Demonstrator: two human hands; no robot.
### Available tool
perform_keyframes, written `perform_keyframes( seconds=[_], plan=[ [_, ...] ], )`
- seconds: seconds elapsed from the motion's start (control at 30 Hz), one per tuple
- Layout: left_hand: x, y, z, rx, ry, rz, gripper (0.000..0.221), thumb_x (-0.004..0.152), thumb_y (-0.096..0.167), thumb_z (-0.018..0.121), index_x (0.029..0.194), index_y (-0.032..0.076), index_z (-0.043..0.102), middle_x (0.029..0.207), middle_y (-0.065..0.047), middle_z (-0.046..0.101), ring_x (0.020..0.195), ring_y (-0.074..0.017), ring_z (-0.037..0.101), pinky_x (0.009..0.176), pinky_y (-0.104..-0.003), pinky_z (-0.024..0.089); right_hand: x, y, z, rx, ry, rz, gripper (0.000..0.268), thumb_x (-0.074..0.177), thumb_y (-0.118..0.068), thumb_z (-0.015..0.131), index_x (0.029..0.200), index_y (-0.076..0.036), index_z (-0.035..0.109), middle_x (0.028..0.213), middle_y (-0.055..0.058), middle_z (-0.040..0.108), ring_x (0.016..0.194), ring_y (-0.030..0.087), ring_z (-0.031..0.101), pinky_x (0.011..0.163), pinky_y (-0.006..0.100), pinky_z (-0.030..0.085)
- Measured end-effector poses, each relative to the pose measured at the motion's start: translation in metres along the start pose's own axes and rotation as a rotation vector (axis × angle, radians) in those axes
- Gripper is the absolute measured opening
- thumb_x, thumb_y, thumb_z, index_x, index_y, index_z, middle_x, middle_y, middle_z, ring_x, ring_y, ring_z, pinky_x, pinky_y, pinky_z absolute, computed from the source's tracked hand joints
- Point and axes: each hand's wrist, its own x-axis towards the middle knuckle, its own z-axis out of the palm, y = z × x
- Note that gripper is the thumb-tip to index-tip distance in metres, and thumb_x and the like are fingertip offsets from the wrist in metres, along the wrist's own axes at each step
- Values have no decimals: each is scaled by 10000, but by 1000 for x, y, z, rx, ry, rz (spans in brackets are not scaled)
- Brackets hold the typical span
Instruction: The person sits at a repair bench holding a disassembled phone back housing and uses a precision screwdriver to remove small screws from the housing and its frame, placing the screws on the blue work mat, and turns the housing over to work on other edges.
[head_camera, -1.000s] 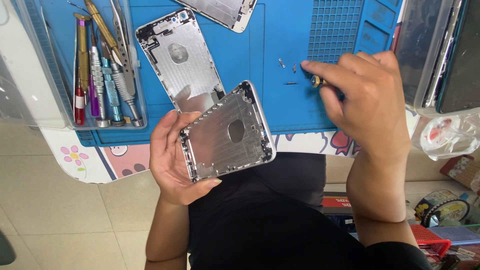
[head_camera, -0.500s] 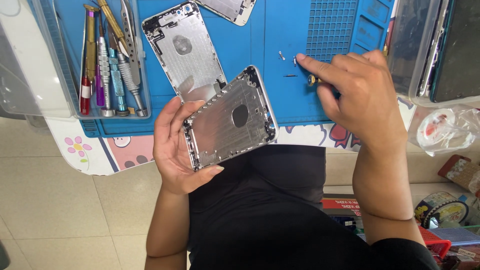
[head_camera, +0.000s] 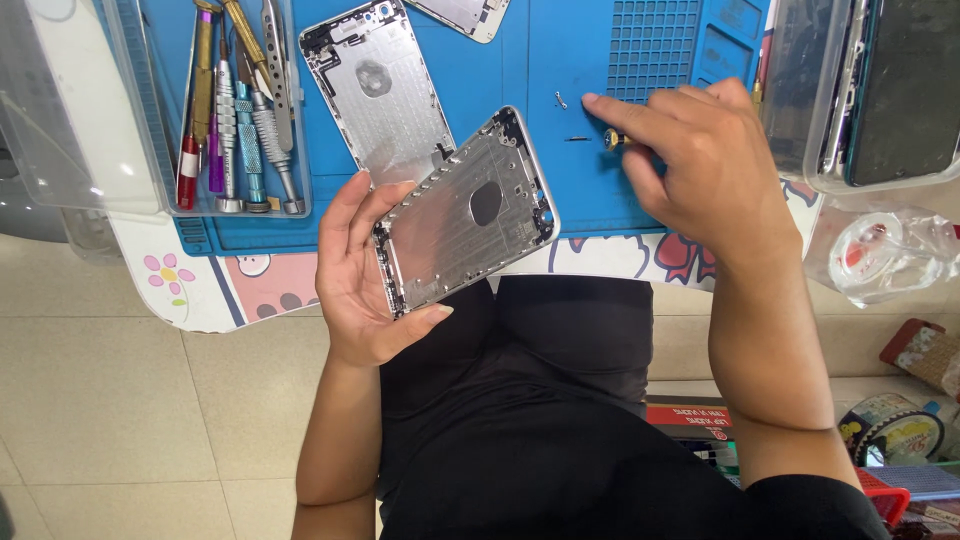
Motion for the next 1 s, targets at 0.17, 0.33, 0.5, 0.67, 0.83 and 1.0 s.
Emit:
perform_keyframes(
  seconds=[0.17,0.33,0.5,0.67,0.83,1.0],
  plan=[
    [0,0,0,28,-12,20,1099,755,54,871,1646,-3,229,1494,-213,470,1418,-279,539,1235,-416,481,-8,4,0,17,31,37,409,947,-33,712,1340,-142,739,776,20,574,778,189,584,816,348,380],
    [1,0,1,8,-15,15,1098,758,47,871,1639,1,218,1497,-213,463,1411,-286,546,1225,-424,490,3,0,-6,15,125,-2,285,916,-68,781,1196,-119,775,783,27,587,751,214,583,789,353,387],
    [0,-1,1,11,-9,18,1102,758,45,872,1643,6,217,1494,-212,466,1407,-289,552,1222,-430,496,13,-4,-11,65,120,77,157,910,-93,834,1063,-105,800,683,33,561,661,215,572,704,356,367],
    [0,0,1,16,-19,16,1099,767,46,874,1642,11,211,1497,-209,461,1410,-286,549,1225,-426,493,8,11,-2,91,67,83,88,982,-146,835,1060,-126,799,743,27,617,690,197,599,762,365,409],
    [-1,-1,0,46,-26,33,1075,777,56,873,1628,6,219,1496,-209,468,1409,-279,555,1235,-416,489,17,12,-9,201,46,14,101,961,-95,788,1022,-41,729,878,101,678,756,257,649,705,375,484],
    [0,0,2,60,-42,43,1083,787,69,875,1648,11,220,1492,-210,470,1402,-276,562,1230,-419,498,17,3,-10,76,68,-54,214,1003,-138,806,958,3,651,889,136,685,786,334,658,682,404,479]
  ],
)
